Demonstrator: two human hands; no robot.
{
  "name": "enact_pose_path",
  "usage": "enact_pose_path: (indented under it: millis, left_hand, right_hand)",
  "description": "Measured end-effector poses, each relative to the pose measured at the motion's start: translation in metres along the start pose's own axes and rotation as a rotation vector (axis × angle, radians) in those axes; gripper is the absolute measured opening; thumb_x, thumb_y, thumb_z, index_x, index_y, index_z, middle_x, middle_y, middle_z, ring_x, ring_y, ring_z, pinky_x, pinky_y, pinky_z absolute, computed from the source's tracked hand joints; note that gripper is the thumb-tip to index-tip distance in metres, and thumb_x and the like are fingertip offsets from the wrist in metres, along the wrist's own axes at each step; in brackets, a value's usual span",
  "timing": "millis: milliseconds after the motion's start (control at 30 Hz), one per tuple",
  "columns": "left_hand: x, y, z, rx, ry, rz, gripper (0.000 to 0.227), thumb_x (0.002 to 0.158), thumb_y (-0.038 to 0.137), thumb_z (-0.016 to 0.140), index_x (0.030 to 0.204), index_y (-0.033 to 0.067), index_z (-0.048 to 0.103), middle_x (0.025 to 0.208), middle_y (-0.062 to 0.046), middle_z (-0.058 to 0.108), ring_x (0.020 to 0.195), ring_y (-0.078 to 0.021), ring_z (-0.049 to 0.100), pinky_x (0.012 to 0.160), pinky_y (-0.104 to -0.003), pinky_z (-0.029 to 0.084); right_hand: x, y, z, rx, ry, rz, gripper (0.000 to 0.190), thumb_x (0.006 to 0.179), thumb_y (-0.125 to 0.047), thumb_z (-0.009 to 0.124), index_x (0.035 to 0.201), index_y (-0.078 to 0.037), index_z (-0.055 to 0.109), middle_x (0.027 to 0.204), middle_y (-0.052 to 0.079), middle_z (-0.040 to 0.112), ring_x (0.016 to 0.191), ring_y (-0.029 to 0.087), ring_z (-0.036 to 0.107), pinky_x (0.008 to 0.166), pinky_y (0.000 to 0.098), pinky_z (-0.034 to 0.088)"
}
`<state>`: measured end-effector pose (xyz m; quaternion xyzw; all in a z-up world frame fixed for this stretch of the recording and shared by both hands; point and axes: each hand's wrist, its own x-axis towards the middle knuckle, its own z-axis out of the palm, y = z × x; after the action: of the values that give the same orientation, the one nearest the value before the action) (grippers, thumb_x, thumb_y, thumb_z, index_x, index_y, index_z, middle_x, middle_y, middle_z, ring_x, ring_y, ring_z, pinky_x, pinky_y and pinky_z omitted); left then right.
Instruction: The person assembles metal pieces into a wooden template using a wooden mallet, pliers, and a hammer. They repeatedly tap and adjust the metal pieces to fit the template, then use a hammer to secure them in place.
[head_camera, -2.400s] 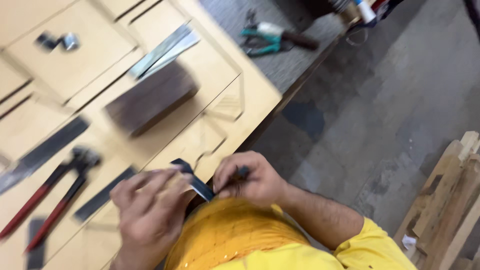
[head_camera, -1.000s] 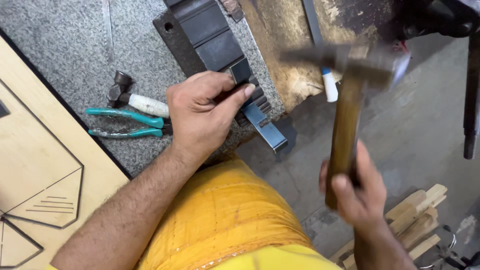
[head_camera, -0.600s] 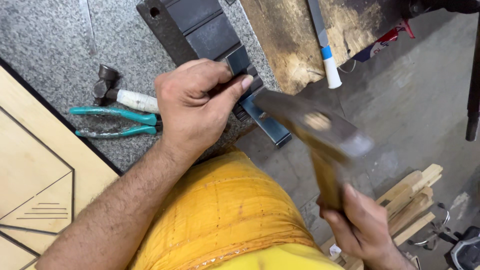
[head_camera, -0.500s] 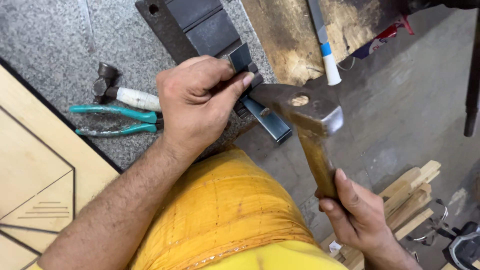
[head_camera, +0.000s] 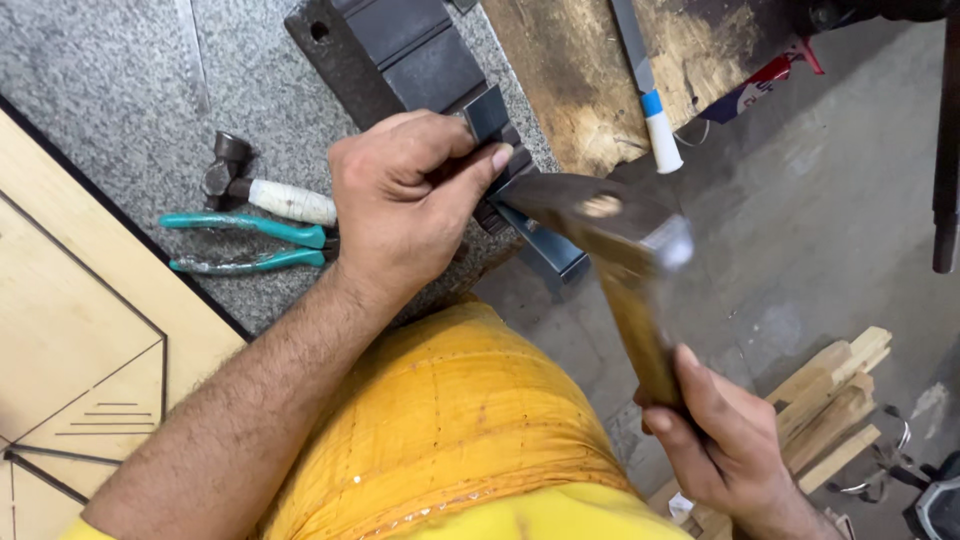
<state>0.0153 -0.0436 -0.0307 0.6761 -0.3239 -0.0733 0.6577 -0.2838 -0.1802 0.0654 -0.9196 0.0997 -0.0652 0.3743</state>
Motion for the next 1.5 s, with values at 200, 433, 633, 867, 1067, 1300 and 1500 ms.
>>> enact_pose_path:
  millis: [200,433,633,867,1067,1300,1500]
  left_hand:
    - [-0.005,-0.001,-0.001,0.017,-0.003,-0.011,0.019,0.093,0.000,0.086,0.086,-0.0008,0.068,0.075,-0.007,0.062,0.066,-0.0127,0.061,0.059,-0.029,0.047]
    - [0.000,0.002,0.000,0.014,-0.004,0.010,0.018,0.092,0.000,0.085,0.085,0.0002,0.068,0.073,-0.005,0.062,0.066,-0.0131,0.061,0.059,-0.029,0.047]
    - [-0.004,0.000,0.000,0.029,0.007,0.020,0.020,0.092,0.000,0.085,0.085,-0.0007,0.066,0.075,-0.007,0.061,0.068,-0.0139,0.060,0.061,-0.031,0.046]
    - [-0.002,0.002,0.000,0.044,-0.003,0.016,0.019,0.091,-0.001,0.084,0.084,-0.0009,0.067,0.072,-0.007,0.060,0.065,-0.0136,0.059,0.058,-0.031,0.045]
    - [0.000,0.004,0.001,0.035,-0.019,0.046,0.021,0.093,-0.002,0.083,0.083,0.0000,0.065,0.073,-0.006,0.061,0.066,-0.0134,0.061,0.059,-0.030,0.046]
    - [-0.005,0.001,0.002,0.104,0.007,0.069,0.021,0.093,0.000,0.085,0.085,-0.0011,0.066,0.074,-0.007,0.061,0.064,-0.0142,0.060,0.058,-0.030,0.045]
    - [0.002,0.007,0.004,0.085,-0.001,0.054,0.020,0.092,0.000,0.083,0.081,0.0008,0.066,0.070,-0.005,0.060,0.063,-0.0125,0.059,0.056,-0.029,0.046]
  right_hand:
    - [-0.004,0.012,0.010,0.033,-0.004,-0.010,0.065,0.099,-0.002,0.066,0.157,-0.006,0.037,0.086,0.006,0.065,0.071,0.014,0.062,0.065,0.0274,0.054]
    - [0.005,0.007,0.000,0.034,-0.004,-0.112,0.069,0.096,-0.004,0.066,0.158,-0.003,0.035,0.093,0.010,0.068,0.076,0.016,0.067,0.069,0.0273,0.056]
    - [-0.006,0.015,0.010,-0.066,-0.044,0.059,0.062,0.097,-0.002,0.075,0.150,0.003,0.044,0.083,0.010,0.067,0.069,0.017,0.062,0.064,0.0297,0.054]
    - [0.004,0.007,0.001,0.003,0.021,-0.116,0.057,0.095,-0.003,0.066,0.148,-0.002,0.044,0.091,0.012,0.068,0.075,0.017,0.068,0.067,0.0280,0.056]
    - [0.012,0.013,0.002,0.015,-0.016,-0.038,0.065,0.096,0.000,0.070,0.154,-0.003,0.041,0.083,0.007,0.065,0.068,0.014,0.060,0.062,0.0264,0.052]
    - [0.012,0.022,0.002,0.077,0.008,-0.078,0.068,0.096,0.002,0.067,0.156,-0.006,0.037,0.084,0.008,0.061,0.068,0.013,0.057,0.062,0.0264,0.049]
    - [0.011,0.024,-0.006,0.058,0.030,-0.122,0.068,0.095,0.000,0.068,0.156,-0.005,0.039,0.086,0.006,0.064,0.070,0.011,0.061,0.064,0.0252,0.053]
